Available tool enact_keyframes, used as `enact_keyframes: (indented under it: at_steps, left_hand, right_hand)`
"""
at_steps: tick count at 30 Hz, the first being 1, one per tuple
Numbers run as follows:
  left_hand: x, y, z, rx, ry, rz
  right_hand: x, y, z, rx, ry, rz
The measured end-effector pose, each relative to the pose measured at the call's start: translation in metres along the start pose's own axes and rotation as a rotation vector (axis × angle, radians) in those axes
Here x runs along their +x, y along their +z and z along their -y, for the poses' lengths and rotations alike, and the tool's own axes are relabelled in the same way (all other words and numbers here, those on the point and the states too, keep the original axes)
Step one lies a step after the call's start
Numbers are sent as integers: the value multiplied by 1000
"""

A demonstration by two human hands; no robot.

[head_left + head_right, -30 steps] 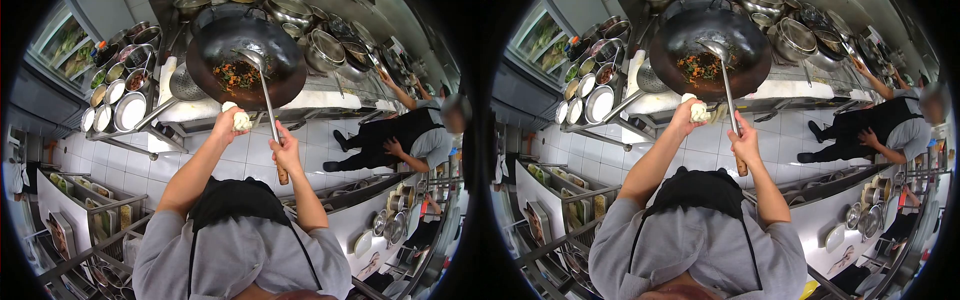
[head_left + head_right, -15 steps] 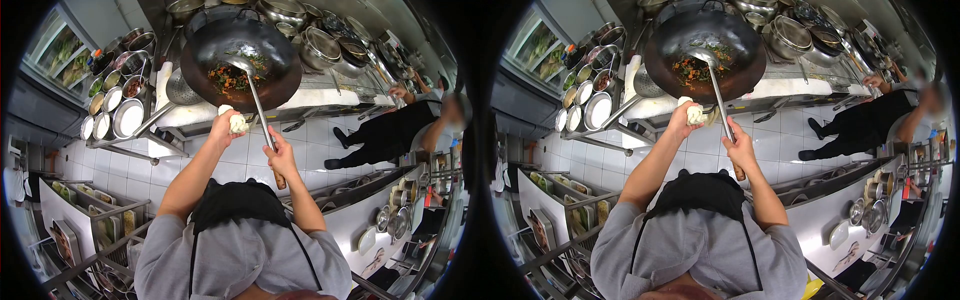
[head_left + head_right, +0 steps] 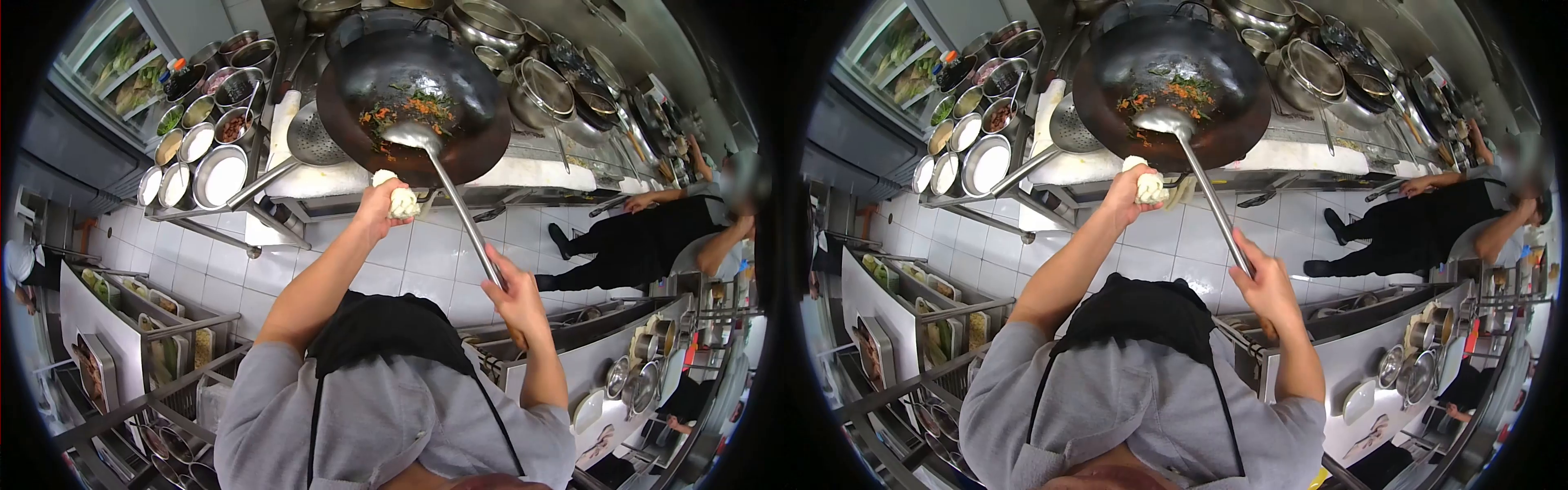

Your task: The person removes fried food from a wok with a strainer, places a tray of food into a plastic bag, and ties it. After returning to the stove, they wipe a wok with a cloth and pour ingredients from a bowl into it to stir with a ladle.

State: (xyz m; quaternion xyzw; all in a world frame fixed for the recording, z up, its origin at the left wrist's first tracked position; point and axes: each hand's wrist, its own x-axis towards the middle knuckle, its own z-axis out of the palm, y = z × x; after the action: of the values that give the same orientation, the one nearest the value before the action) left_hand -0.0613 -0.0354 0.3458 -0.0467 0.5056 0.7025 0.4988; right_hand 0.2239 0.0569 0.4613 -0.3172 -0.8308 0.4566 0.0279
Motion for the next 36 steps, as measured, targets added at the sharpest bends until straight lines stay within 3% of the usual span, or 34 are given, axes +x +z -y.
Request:
enact_keyframes:
  at_steps: [1,4,10,13,17,21,24,27,30,31,36]
  left_hand:
    - [0,0,0,2,-6,-1]
    - [0,0,0,2,-10,0]
    - [2,-2,-1,12,-28,25]
    - [2,-2,0,1,-18,26]
    - [1,-2,1,-2,-10,22]
    - [6,-4,4,-13,-18,47]
    - [5,-3,3,-17,-7,33]
    - [2,-1,2,-6,2,13]
    - [3,-2,3,-10,1,9]
    - [5,-2,4,-12,-3,10]
    - [5,-2,4,-21,-20,9]
  right_hand:
    - [-7,-4,2,-25,41,26]
    - [-10,-1,-12,-128,-119,-11]
    - [43,28,-30,-402,-123,-191]
    - [67,40,-37,-210,-77,-247]
    - [85,77,-39,591,41,-182]
    - [86,92,-25,967,38,-103]
    - [79,81,-15,750,99,-90]
    - [67,69,-25,486,30,-112]
    - [54,44,-39,-11,-193,-210]
    - [47,34,-33,-112,-77,-166]
    - [39,30,-32,-213,-132,-153]
